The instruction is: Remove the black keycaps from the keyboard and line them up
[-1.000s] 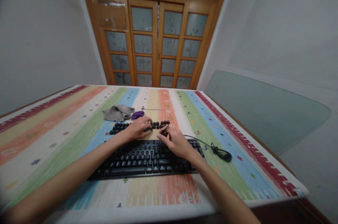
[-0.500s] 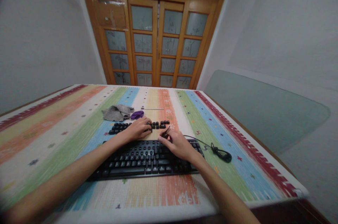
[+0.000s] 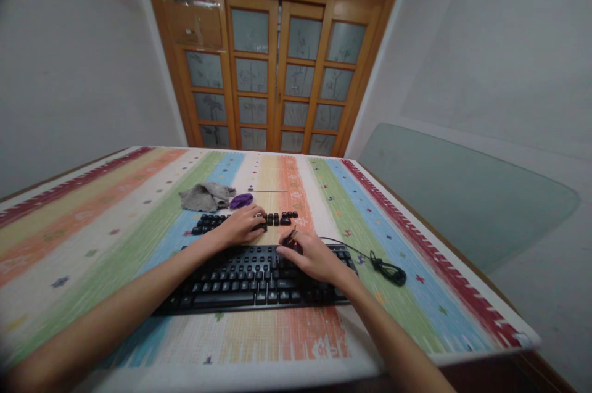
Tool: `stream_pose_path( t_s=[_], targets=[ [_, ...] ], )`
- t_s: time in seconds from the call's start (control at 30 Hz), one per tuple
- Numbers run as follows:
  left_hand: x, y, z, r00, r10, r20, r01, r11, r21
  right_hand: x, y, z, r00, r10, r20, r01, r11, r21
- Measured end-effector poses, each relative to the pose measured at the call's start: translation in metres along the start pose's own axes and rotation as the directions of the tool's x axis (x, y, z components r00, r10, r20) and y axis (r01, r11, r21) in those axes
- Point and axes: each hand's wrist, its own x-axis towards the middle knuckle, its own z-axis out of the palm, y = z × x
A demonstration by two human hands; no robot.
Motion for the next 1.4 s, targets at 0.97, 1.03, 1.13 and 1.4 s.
stream_pose_path(
  t_s=[0.97, 1.03, 1.13, 1.4],
  targets=[
    [-0.044, 0.042, -0.022, 0.987, 0.042, 0.158, -0.005, 0.974, -0.227, -0.004, -0.01, 0.019, 0.999, 0.02, 0.025, -0.017, 0.996, -0.092],
    [-0.044, 0.041, -0.022, 0.986, 0.036, 0.164, 0.002, 0.974, -0.228, -0.002, -0.011, 0.016, 0.998, 0.017, 0.063, -0.01, 0.993, -0.113],
    [-0.045, 0.041, -0.021, 0.986, 0.031, 0.166, 0.01, 0.971, -0.239, 0.002, -0.011, 0.011, 0.995, 0.017, 0.099, -0.005, 0.993, -0.121],
    [-0.045, 0.04, -0.022, 0.987, 0.031, 0.158, 0.009, 0.968, -0.249, 0.01, 0.01, 0.009, 0.99, 0.082, 0.119, -0.095, 0.99, 0.108]
  ],
)
